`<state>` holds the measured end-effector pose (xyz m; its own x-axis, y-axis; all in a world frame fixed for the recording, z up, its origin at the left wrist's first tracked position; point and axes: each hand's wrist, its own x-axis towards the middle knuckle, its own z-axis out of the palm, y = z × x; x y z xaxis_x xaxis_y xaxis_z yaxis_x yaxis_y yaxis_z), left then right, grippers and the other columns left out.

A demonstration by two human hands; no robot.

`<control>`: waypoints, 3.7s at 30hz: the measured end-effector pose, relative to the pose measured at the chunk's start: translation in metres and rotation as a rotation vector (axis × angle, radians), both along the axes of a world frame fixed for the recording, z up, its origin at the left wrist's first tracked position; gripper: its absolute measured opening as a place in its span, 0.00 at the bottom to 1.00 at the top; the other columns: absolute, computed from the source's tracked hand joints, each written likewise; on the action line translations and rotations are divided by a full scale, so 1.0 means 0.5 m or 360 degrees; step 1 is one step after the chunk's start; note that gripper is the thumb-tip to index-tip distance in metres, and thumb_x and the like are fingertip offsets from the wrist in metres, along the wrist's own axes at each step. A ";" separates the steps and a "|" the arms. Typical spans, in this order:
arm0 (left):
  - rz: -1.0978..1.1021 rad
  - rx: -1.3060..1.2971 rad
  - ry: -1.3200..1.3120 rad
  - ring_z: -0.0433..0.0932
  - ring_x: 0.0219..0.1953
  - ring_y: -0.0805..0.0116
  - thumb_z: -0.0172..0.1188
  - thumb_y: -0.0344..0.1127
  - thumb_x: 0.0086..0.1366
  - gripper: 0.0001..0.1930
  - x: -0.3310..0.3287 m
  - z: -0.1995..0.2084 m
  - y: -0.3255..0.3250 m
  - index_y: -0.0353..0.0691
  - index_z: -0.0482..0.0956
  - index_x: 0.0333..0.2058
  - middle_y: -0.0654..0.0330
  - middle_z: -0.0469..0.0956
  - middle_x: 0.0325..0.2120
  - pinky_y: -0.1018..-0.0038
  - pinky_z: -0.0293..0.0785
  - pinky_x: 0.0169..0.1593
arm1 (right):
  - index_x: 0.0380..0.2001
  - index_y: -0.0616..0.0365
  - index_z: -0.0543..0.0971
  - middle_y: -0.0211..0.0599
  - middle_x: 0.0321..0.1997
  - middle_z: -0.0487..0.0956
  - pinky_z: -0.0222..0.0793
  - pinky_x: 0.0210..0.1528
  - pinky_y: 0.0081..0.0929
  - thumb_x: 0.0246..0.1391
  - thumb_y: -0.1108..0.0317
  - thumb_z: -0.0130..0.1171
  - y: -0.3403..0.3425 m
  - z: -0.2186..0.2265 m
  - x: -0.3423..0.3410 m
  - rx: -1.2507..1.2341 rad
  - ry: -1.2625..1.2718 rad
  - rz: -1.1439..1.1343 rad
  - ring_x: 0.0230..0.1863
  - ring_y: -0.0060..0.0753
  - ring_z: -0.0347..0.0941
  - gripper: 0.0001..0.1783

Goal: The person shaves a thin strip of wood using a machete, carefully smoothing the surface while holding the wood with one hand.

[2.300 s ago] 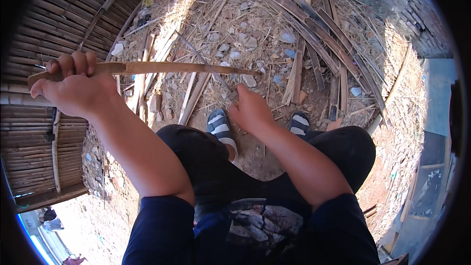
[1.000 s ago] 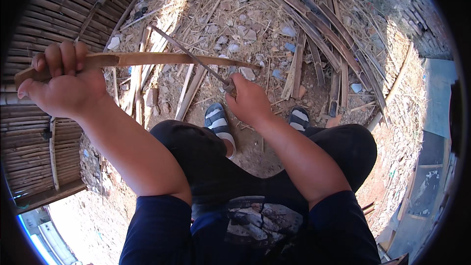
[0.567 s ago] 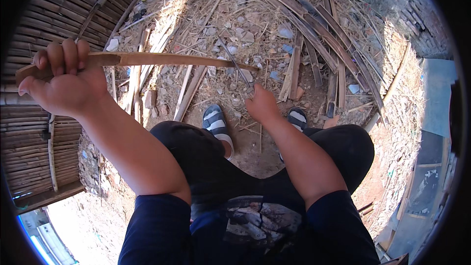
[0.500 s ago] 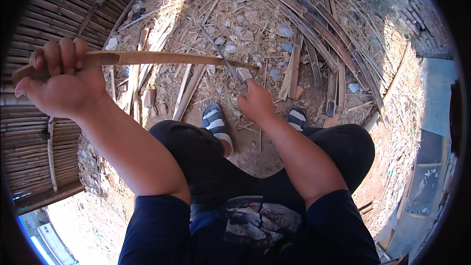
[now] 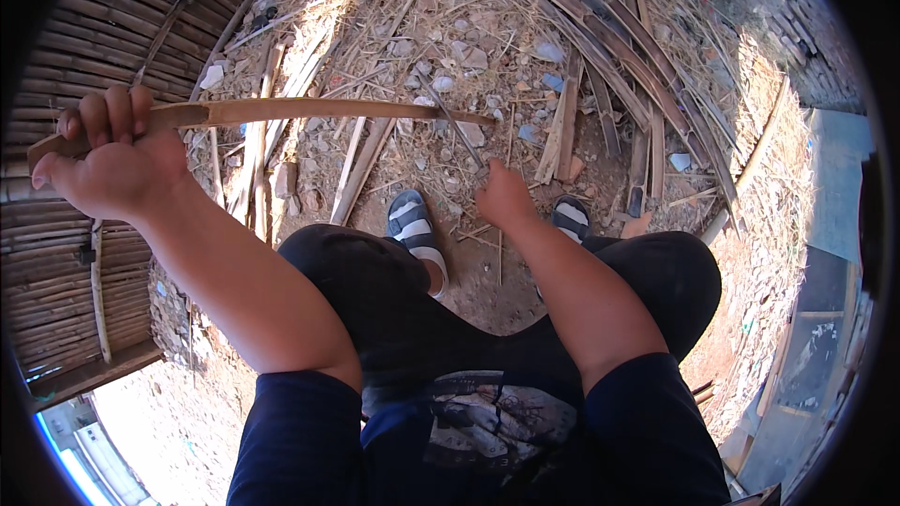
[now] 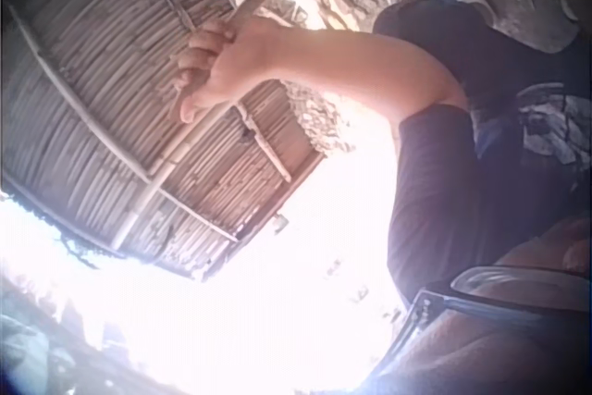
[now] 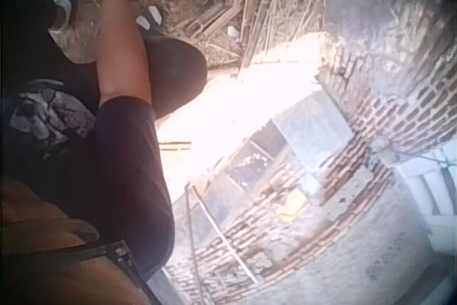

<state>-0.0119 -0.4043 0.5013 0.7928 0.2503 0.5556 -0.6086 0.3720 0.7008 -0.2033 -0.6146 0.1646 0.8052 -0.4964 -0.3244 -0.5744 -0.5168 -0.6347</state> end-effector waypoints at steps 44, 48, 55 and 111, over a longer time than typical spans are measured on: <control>-0.0442 0.0000 -0.0138 0.48 0.16 0.74 0.34 0.68 0.70 0.30 0.033 -0.005 0.045 0.46 0.63 0.27 0.68 0.53 0.16 0.76 0.47 0.22 | 0.43 0.63 0.72 0.59 0.37 0.80 0.73 0.45 0.53 0.49 0.69 0.60 0.001 0.020 0.028 0.0000 -0.0090 -0.0080 0.42 0.63 0.78 0.18; -0.0572 0.0014 -0.0183 0.49 0.16 0.74 0.34 0.67 0.70 0.29 0.033 -0.001 0.046 0.46 0.63 0.28 0.68 0.53 0.16 0.76 0.48 0.22 | 0.43 0.59 0.72 0.55 0.33 0.80 0.72 0.40 0.52 0.48 0.67 0.63 0.055 0.117 0.065 -0.0007 -0.0633 0.0041 0.39 0.63 0.77 0.19; -0.0601 -0.0009 -0.0165 0.49 0.16 0.73 0.30 0.64 0.72 0.28 0.027 0.000 0.056 0.46 0.62 0.28 0.67 0.54 0.16 0.76 0.50 0.22 | 0.44 0.58 0.70 0.54 0.34 0.80 0.73 0.42 0.53 0.50 0.67 0.62 0.066 0.088 0.049 -0.0144 -0.0920 0.0171 0.39 0.62 0.77 0.19; 0.0114 -0.0041 -0.0037 0.49 0.16 0.73 0.33 0.53 0.70 0.18 0.023 -0.005 0.020 0.45 0.59 0.29 0.66 0.53 0.17 0.75 0.49 0.21 | 0.47 0.59 0.71 0.57 0.35 0.80 0.73 0.42 0.53 0.49 0.68 0.61 0.053 0.072 0.078 -0.0027 -0.0688 0.0089 0.38 0.65 0.77 0.21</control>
